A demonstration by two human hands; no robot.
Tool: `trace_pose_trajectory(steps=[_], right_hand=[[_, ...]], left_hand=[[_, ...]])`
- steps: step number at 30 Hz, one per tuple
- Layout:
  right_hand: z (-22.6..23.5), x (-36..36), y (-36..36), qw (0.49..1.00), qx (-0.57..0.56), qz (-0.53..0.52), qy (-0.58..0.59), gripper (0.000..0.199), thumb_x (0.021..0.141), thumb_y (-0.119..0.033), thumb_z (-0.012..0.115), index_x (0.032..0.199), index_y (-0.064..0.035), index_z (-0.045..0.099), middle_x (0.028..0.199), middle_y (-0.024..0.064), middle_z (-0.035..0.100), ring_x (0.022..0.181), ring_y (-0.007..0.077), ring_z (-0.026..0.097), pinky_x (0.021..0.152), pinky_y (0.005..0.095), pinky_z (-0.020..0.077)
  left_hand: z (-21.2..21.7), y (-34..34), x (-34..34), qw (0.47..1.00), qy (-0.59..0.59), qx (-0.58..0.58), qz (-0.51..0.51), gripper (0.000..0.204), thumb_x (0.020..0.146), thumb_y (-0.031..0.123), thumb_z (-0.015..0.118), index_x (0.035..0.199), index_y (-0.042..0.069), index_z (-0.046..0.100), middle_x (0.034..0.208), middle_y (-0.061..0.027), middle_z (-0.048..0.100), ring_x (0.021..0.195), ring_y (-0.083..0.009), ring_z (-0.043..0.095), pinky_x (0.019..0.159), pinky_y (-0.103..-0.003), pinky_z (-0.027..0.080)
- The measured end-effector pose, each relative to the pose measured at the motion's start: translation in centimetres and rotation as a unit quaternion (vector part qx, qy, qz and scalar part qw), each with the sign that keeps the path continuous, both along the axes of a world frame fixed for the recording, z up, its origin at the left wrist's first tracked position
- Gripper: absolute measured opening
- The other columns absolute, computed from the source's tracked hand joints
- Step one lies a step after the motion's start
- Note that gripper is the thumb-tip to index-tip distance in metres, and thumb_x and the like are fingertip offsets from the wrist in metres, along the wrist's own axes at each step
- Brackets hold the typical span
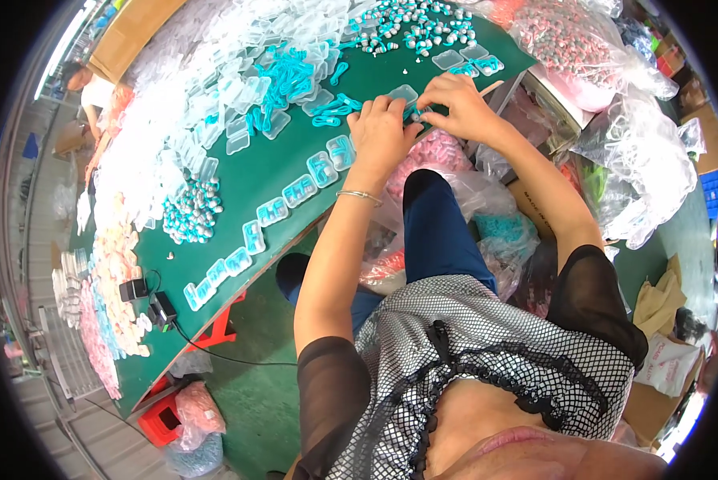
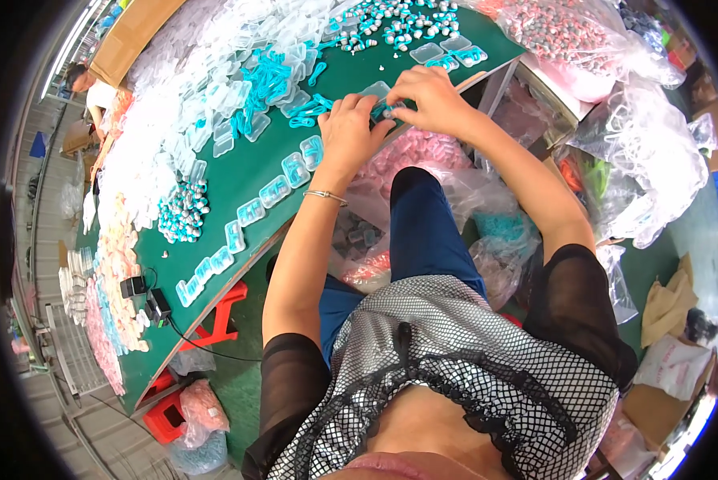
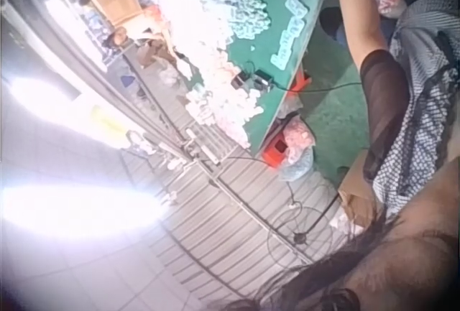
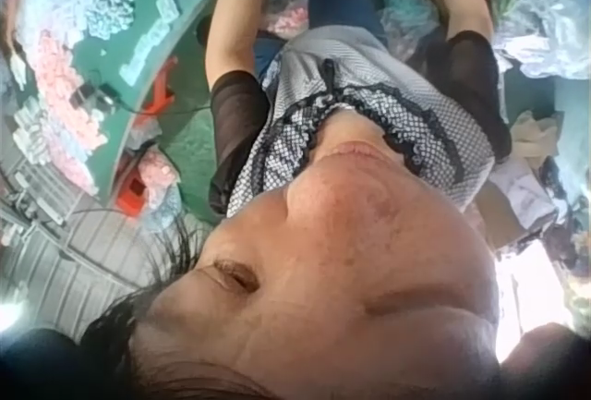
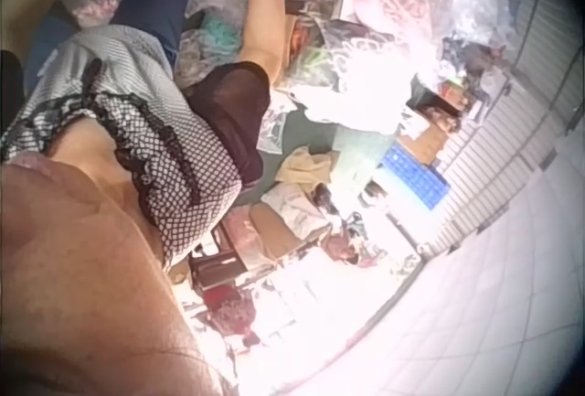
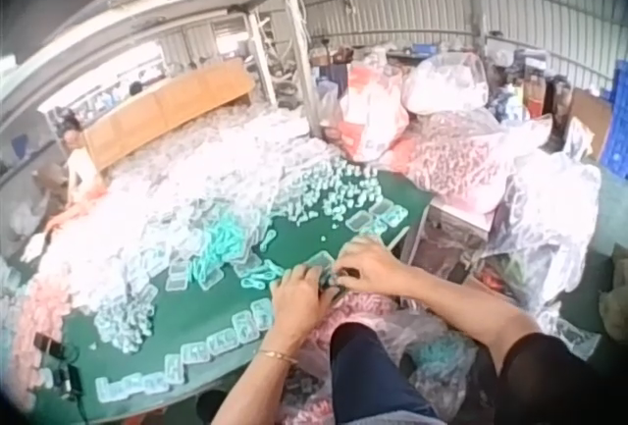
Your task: Sorting small teal plastic components and placing them into individual plastic cases.
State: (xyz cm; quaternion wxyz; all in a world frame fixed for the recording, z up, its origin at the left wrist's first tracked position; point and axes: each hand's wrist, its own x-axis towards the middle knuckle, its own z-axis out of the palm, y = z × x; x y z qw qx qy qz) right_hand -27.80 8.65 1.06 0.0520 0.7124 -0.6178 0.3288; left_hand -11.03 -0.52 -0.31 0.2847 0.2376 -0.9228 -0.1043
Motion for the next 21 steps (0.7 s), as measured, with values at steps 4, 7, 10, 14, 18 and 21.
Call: trace_pose_trajectory(steps=[4,7,10,14,18,21], right_hand=[[-0.5,0.8,0.4,1.000,-0.012,-0.012,0.023,0.014,0.071,-0.018,0.068,0.084,-0.0137,0.066,0.084,-0.0005,0.059,0.088,0.0193,0.055,0.085,0.0385,0.0338],[-0.6,0.9,0.3,0.999,-0.039,-0.020,0.001,0.015,0.073,-0.017,0.065,0.088,-0.0136,0.066,0.089,0.0005,0.060,0.090,0.0209,0.055,0.085,0.0397,0.0353],[-1.0,-0.1,-0.6,0.997,-0.023,-0.078,-0.014,0.020,0.078,-0.016,0.061,0.097,-0.0142,0.065,0.097,0.0029,0.060,0.096,0.0238,0.056,0.086,0.0424,0.0382],[-2.1,-1.2,-3.3,0.995,0.016,-0.093,0.030,0.027,0.083,-0.018,0.058,0.109,-0.0156,0.063,0.107,0.0037,0.060,0.105,0.0259,0.054,0.087,0.0452,0.0412],[-1.3,-0.9,-4.3,0.990,0.078,-0.090,0.069,0.025,0.082,-0.014,0.060,0.106,-0.0109,0.064,0.106,0.0063,0.061,0.097,0.0283,0.056,0.084,0.0415,0.0450],[-1.3,-1.0,-4.6,0.988,0.108,-0.093,0.054,0.025,0.081,-0.015,0.061,0.106,-0.0110,0.064,0.105,0.0054,0.061,0.098,0.0276,0.057,0.083,0.0402,0.0460]], left_hand=[[0.2,0.1,0.1,1.000,-0.002,0.001,0.000,0.042,0.070,0.034,0.072,0.105,0.012,0.064,0.102,-0.0064,0.061,0.097,-0.0261,0.056,0.079,-0.045,0.038],[0.1,0.1,0.3,1.000,0.000,-0.009,-0.002,0.042,0.072,0.037,0.070,0.104,0.012,0.064,0.103,-0.0064,0.061,0.097,-0.0263,0.056,0.080,-0.045,0.037],[0.3,0.3,0.4,1.000,0.007,-0.010,-0.002,0.041,0.073,0.039,0.069,0.103,0.012,0.064,0.103,-0.0064,0.062,0.098,-0.0263,0.057,0.081,-0.046,0.037],[0.8,0.6,0.1,0.999,-0.014,0.022,0.021,0.036,0.075,0.037,0.068,0.101,0.012,0.064,0.100,-0.0064,0.064,0.097,-0.0260,0.057,0.083,-0.046,0.036],[0.2,0.5,0.0,1.000,-0.001,0.013,0.028,0.032,0.078,0.034,0.066,0.101,0.012,0.063,0.098,-0.0063,0.064,0.096,-0.0256,0.058,0.081,-0.046,0.036],[0.1,0.5,0.0,0.999,0.015,0.018,0.029,0.025,0.079,0.028,0.066,0.097,0.012,0.062,0.095,-0.0058,0.065,0.093,-0.0256,0.059,0.080,-0.046,0.036]])
